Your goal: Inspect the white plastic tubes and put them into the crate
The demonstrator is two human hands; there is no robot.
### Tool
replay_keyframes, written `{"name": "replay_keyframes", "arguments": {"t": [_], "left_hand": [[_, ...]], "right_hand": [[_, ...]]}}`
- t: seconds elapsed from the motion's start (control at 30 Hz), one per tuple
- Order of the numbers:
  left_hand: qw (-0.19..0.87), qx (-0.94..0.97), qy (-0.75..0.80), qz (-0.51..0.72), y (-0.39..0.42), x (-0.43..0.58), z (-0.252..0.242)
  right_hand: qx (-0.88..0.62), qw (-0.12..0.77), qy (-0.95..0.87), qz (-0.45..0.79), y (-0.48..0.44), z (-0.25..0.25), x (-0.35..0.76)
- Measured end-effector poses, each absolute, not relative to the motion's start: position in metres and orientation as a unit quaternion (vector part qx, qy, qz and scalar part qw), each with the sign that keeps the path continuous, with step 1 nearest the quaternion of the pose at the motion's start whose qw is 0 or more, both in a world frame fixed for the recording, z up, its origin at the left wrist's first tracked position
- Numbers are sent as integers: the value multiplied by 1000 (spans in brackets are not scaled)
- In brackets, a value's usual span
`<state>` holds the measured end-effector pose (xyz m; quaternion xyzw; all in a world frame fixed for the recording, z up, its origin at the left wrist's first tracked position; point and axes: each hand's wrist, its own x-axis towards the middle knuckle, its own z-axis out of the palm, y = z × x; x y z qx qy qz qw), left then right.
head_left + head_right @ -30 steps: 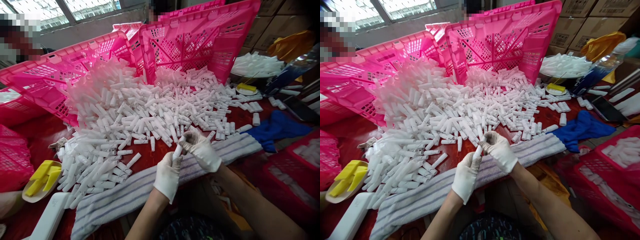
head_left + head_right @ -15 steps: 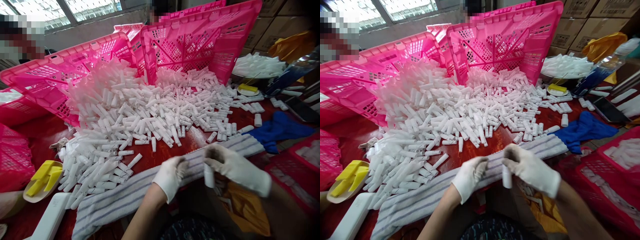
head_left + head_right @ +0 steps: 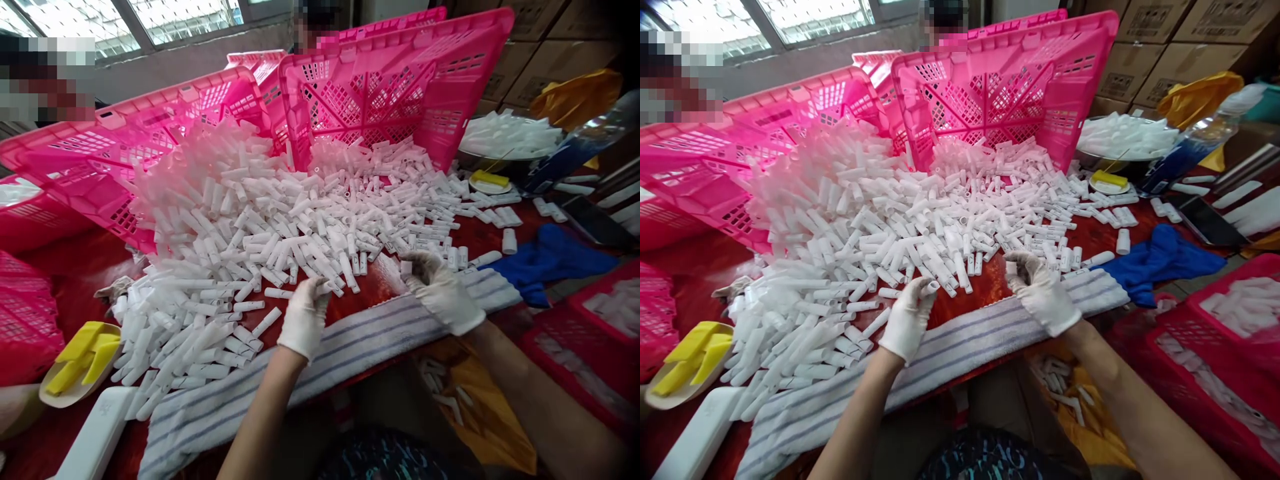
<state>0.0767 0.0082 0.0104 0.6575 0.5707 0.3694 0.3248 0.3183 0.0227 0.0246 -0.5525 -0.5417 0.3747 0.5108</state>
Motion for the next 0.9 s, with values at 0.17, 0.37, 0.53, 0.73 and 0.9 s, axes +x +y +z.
{"name": "replay_keyframes", "arguments": {"t": [0.17,0.37,0.53,0.73,0.9], "left_hand": [[638,496,446,386,-30,113,33],[588,489,497,410,-38,124,23],[587,505,522,357,-38,120,20],[593,475,550,346,-36,115,22],[725,399,453,332,-35,102,30]], "right_hand": [[-424,606,-371,562,6,57,270],[-446,570,-313,615,14,56,259],[-494,538,-328,599,16,47,257],[-519,505,-400,562,19,39,264],[-478,471,-458,583,22,45,278]]}}
